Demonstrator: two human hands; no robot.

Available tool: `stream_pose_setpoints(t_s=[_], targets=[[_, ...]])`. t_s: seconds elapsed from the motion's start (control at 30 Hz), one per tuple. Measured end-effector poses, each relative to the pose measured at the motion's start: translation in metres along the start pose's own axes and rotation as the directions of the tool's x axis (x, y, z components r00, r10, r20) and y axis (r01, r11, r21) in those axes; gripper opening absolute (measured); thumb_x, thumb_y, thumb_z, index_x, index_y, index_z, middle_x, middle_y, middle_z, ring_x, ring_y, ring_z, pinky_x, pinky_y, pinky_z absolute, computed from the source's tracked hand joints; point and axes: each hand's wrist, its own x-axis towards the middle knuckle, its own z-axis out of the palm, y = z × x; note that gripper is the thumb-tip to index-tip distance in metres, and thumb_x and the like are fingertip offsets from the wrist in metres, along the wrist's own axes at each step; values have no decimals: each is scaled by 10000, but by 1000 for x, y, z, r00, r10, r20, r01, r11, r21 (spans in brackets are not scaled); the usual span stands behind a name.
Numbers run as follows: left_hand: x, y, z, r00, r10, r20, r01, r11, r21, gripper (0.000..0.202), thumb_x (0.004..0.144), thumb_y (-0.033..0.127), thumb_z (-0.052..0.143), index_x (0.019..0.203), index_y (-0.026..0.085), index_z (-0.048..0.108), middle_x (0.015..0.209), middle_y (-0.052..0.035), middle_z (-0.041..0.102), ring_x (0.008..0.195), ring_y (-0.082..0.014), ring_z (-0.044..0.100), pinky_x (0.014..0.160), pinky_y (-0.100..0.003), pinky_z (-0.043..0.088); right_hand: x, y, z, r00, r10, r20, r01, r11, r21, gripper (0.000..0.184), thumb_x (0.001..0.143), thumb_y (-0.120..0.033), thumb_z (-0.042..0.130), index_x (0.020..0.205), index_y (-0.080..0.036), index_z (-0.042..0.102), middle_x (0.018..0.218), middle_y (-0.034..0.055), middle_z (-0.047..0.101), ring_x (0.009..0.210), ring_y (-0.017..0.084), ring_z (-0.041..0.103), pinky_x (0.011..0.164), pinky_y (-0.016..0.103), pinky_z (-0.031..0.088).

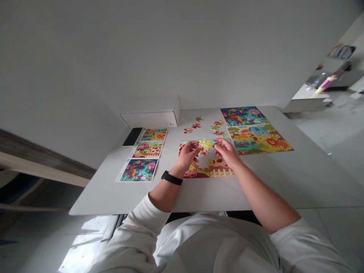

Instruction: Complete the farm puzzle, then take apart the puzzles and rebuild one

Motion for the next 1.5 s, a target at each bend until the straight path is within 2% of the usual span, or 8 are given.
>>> stream_pose_setpoints(t_s=[0.17,0.4,0.6,0.8,1.1,1.23,1.37,1.5], targets=[[1,1,-1,999,-16,-30,15,1000,-14,513,721,389,906,1122,208,644,877,40,638,590,-62,552,412,-147,440,6,-2,-7,994,15,-109,-10,999,53,472,769,-577,822,1118,-285,697,901,-15,637,741,164,639,552,257,498],[-1,4,1,999,-10,-46,10,1000,-4,479,734,379,892,1105,207,643,842,42,624,599,-71,562,414,-146,436,13,-11,-30,978,-9,-208,32,994,107,427,783,-573,814,1080,-296,681,927,-8,667,747,139,627,598,244,501],[-1,3,1,998,-10,-56,10,1000,-7,462,743,367,892,1101,206,647,855,40,637,597,-67,567,424,-145,442,16,-7,-33,973,-10,-231,33,995,98,427,793,-589,798,1078,-297,671,935,-7,687,752,141,646,600,243,502],[-1,3,2,998,-12,-60,11,1000,-8,455,746,360,891,1101,206,651,831,47,618,590,-72,565,407,-150,437,14,-9,-31,978,-1,-209,23,994,104,415,771,-546,816,1073,-293,685,916,-10,675,740,136,624,600,239,509],[-1,3,2,998,-26,-55,26,1000,1,430,765,354,878,1096,205,649,875,40,646,590,-63,566,412,-143,437,13,-7,-29,987,7,-163,5,997,73,440,785,-597,822,1075,-291,698,932,-2,694,752,145,639,580,234,501],[-1,0,3,999,-24,-27,25,1000,12,424,759,348,887,1082,202,654,869,38,639,595,-63,570,415,-142,448,8,-6,-22,999,35,-31,-35,999,7,450,785,-590,830,1103,-291,720,944,9,699,781,177,665,561,253,504],[-1,-2,5,999,-30,33,29,999,21,458,756,373,910,1102,203,662,855,32,650,568,-63,561,413,-149,452,4,-3,-13,991,50,127,-46,998,-41,445,790,-556,835,1127,-287,724,935,5,707,757,185,661,558,271,503],[-3,-3,6,994,-30,101,26,999,34,512,749,418,930,1122,199,656,879,13,679,569,-72,582,414,-164,474,5,2,-11,986,61,157,-51,996,-68,427,769,-547,854,1048,-259,708,850,1,705,697,176,623,558,277,486]])
